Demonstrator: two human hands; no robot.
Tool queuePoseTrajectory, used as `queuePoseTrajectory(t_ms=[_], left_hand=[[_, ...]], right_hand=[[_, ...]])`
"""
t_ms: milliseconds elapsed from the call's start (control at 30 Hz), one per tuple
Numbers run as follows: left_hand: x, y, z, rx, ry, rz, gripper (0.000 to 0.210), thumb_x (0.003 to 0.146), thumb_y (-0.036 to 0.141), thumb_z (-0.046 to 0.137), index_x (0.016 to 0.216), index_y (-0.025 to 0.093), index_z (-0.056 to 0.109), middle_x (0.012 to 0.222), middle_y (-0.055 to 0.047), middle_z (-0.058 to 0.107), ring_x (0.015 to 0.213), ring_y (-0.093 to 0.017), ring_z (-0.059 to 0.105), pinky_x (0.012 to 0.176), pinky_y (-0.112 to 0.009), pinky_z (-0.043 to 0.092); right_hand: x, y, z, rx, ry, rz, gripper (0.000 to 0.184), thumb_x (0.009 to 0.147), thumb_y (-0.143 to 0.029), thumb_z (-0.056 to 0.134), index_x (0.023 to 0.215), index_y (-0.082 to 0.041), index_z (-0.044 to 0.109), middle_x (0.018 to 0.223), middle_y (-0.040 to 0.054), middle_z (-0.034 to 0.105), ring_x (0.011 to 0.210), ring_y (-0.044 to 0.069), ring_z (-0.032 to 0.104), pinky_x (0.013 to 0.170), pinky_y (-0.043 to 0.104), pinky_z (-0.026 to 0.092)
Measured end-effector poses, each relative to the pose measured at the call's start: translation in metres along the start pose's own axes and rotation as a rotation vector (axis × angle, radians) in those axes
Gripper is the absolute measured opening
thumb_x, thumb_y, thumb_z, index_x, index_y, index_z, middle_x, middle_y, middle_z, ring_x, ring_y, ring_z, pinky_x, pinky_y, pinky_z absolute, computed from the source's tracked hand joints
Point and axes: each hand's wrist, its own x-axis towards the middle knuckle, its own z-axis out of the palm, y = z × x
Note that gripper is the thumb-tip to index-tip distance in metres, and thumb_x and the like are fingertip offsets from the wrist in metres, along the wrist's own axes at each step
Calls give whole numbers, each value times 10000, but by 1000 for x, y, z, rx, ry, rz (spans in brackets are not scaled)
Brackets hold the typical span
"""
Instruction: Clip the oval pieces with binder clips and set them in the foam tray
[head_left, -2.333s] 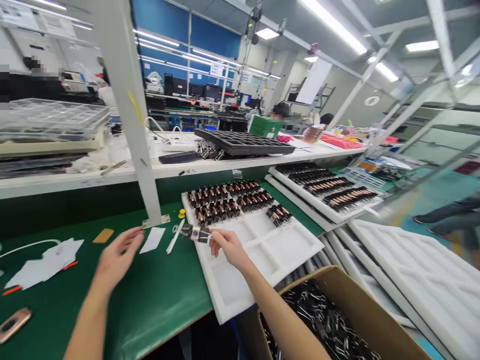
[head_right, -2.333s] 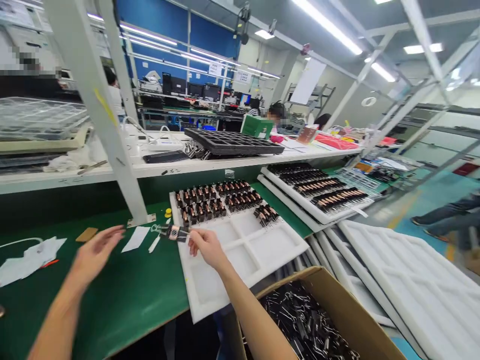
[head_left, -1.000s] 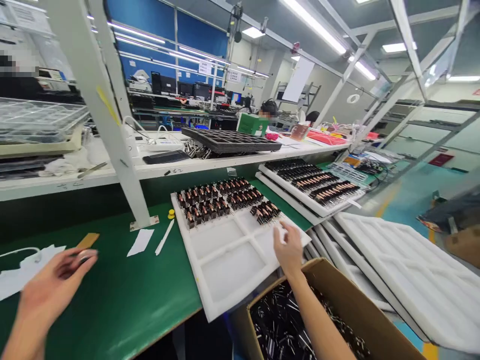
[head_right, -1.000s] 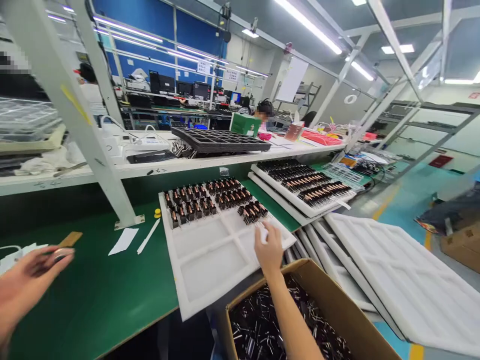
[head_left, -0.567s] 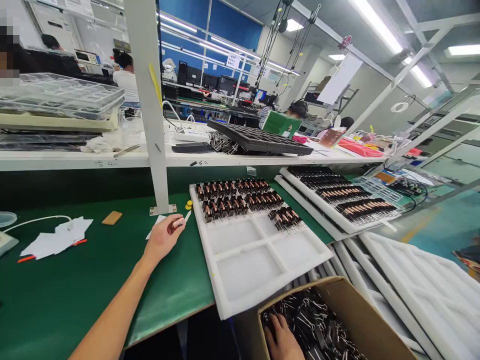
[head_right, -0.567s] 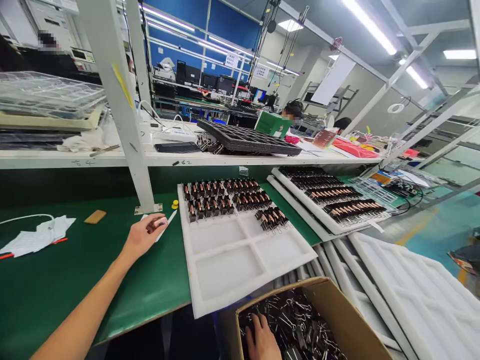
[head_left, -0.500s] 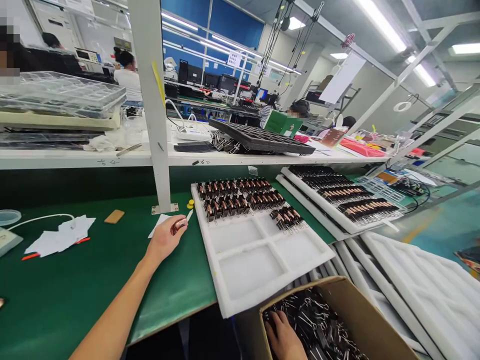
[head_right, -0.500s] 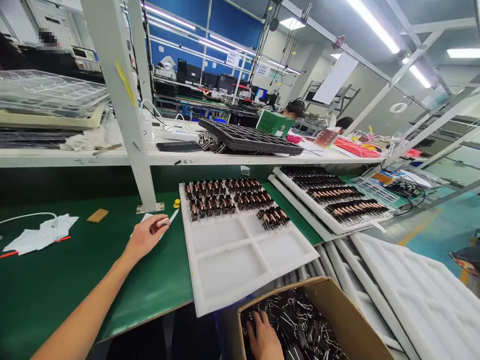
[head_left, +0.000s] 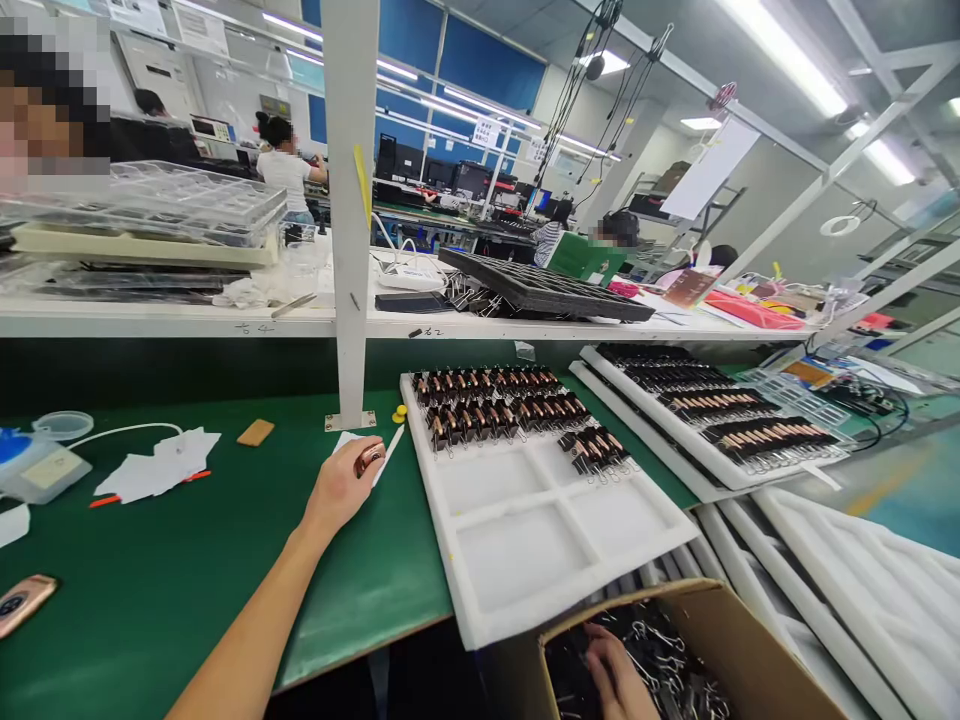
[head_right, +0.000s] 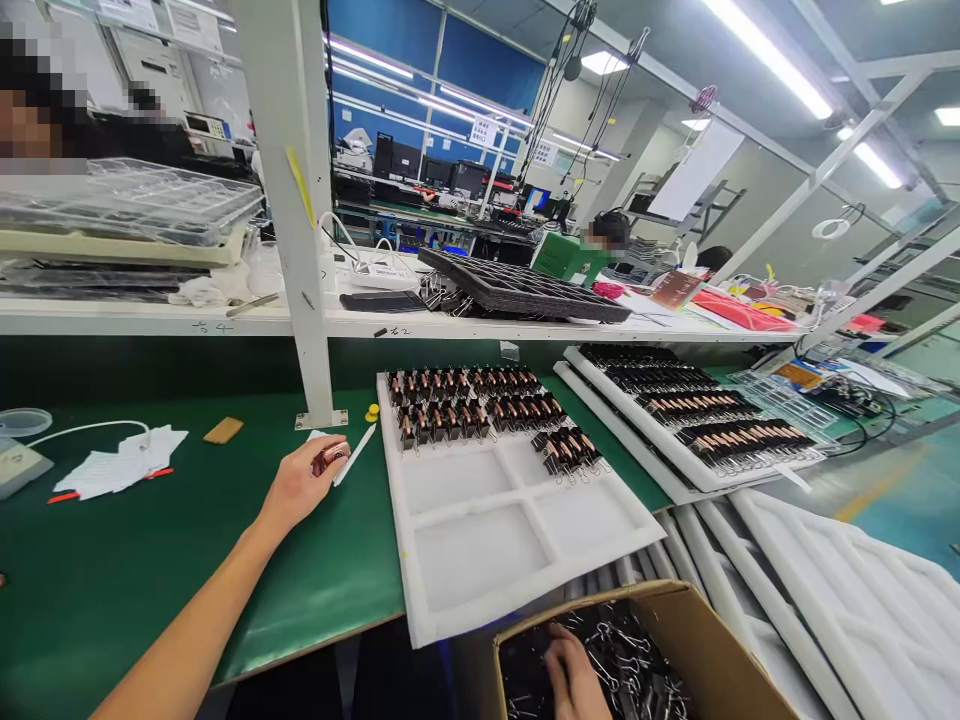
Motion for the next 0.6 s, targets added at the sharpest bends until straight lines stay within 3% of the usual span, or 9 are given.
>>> queuePoseTrajectory(t_ms=[100,167,233,300,367,467,600], left_hand=[[0,3,0,-7,-3,12,280,900,358,614,1132,253,729,1088,-55,772,885,-233,714,797,-321,562],[1,3,0,-8,7,19,288,894,359,619,1137,249,728,1103,-57,772,931,-239,714,840,-327,558],[1,3,0,-10,17,19,299,886,365,628,1142,249,728,1134,-57,769,968,-244,713,876,-333,552],[1,4,-1,-23,16,4,301,880,378,635,1135,252,732,1123,-53,771,937,-237,716,852,-325,557],[2,5,-2,-51,8,-24,298,877,400,639,1117,254,738,1060,-43,777,850,-220,714,775,-305,563],[2,6,-3,-82,10,-54,305,878,427,639,1109,253,740,994,-34,772,763,-200,691,699,-287,552],[2,0,-2,-84,18,-59,318,880,427,642,1127,250,737,989,-43,765,770,-208,685,721,-300,554]], right_hand=[[0,-13,-29,32,197,219,562,869,-727,391,978,-235,638,1268,157,705,1190,329,648,1033,464,494],[3,-22,-50,-4,260,355,556,846,-728,379,974,-246,627,1153,139,745,1083,333,683,954,461,513],[8,-29,-70,-42,219,438,519,808,-730,407,867,-259,617,865,94,757,848,308,705,803,421,533],[16,-35,-85,-18,111,457,504,786,-736,425,754,-261,591,604,39,653,630,259,642,656,372,506],[25,-41,-92,42,7,432,528,791,-743,421,720,-250,595,503,7,564,526,223,565,570,345,464],[32,-43,-78,25,-86,307,502,780,-723,482,676,-242,581,560,14,596,571,216,573,587,338,467],[18,-17,-23,-139,-184,121,405,732,-640,567,680,-245,640,736,78,727,739,287,680,730,400,541]])
